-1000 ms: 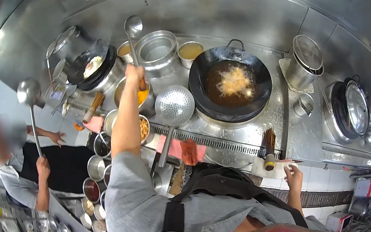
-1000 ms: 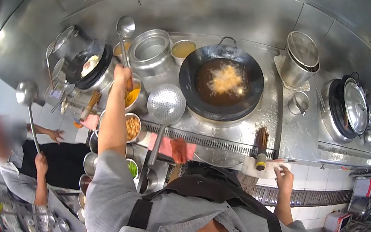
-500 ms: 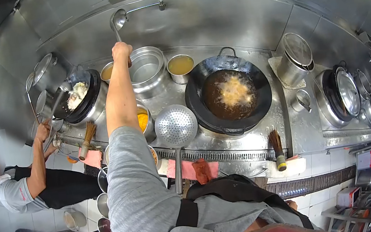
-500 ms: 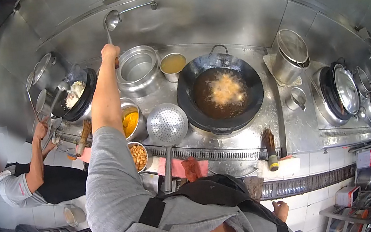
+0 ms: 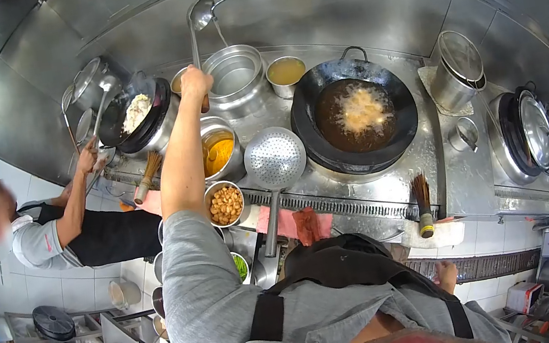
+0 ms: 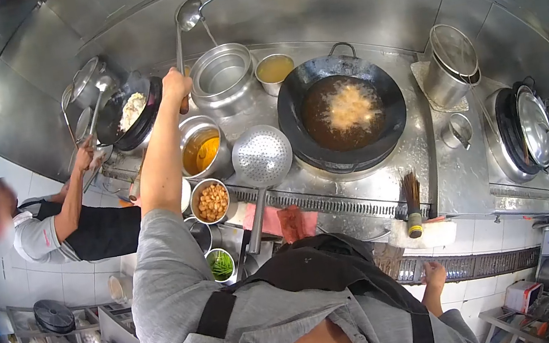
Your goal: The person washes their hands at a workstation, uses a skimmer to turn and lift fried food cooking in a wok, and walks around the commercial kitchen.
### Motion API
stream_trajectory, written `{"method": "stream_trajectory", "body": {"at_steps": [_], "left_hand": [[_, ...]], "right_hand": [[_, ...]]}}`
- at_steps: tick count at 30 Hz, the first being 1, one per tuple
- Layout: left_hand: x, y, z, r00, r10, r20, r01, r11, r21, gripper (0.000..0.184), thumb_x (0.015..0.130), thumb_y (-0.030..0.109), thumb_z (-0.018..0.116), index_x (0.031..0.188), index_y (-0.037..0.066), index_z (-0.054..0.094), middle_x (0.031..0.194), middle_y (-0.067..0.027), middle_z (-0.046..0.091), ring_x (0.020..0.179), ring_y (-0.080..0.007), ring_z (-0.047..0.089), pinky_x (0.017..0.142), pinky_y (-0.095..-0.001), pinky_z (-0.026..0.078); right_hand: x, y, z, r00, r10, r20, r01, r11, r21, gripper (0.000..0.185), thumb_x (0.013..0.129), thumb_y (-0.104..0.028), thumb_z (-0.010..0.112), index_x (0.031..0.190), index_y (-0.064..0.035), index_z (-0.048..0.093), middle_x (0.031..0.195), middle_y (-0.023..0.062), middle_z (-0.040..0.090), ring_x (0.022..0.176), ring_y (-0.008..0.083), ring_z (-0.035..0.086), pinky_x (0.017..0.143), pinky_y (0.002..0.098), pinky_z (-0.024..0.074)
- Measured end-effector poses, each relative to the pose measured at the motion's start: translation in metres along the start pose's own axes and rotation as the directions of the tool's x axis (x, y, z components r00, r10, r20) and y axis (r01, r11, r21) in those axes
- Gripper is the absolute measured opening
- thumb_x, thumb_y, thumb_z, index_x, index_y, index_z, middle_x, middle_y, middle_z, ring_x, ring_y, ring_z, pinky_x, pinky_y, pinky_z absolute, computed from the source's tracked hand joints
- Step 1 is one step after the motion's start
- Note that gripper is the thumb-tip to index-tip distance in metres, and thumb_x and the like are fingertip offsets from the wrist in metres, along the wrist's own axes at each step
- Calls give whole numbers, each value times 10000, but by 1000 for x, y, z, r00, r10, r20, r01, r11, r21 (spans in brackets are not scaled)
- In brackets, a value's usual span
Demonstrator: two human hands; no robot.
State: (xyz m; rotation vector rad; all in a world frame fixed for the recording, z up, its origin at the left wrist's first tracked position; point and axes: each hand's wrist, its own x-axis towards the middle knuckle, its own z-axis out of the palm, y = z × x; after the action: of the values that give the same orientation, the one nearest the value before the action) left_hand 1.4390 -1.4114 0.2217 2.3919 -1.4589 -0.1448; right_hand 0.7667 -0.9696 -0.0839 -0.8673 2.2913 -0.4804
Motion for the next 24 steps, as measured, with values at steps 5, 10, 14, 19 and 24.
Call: {"method": "stream_trajectory", "body": {"at_steps": [5,10,14,19,24], "left_hand": [[2,-11,16,1000,-4,-29,5,999,34,466,732,177,572,1133,-40,477,1123,-255,537,1067,-355,522,911,-386,425],[1,-17,26,981,-60,186,36,990,134,278,720,167,528,878,-24,654,1000,-225,604,988,-312,578,852,-362,455],[36,-41,82,976,25,219,-76,971,228,267,719,152,508,852,-24,660,977,-230,608,984,-312,582,843,-358,458],[64,-43,136,959,8,283,-84,962,258,297,741,151,529,970,-1,641,1065,-212,581,1046,-304,553,878,-363,448],[117,-42,182,818,-76,570,-126,944,306,198,650,70,557,790,34,692,865,-194,647,801,-288,649,724,-370,495]], "right_hand": [[5,-18,-6,998,-53,41,55,998,-28,321,750,-237,644,900,47,636,685,166,633,435,202,597,385,293,466],[-16,-13,-16,998,-59,8,60,989,-134,273,786,-205,626,873,54,617,628,143,601,430,191,594,334,285,456],[-35,-2,-21,991,128,40,-124,988,-91,264,796,-191,620,866,63,601,586,129,578,421,195,590,323,286,457],[-65,-13,-20,983,184,-16,-185,981,-64,271,796,-178,627,907,66,591,565,120,573,417,191,593,321,284,454],[-72,-27,-8,970,242,-27,-242,970,-16,282,790,-175,623,931,69,598,594,131,595,428,193,599,332,274,452]]}}
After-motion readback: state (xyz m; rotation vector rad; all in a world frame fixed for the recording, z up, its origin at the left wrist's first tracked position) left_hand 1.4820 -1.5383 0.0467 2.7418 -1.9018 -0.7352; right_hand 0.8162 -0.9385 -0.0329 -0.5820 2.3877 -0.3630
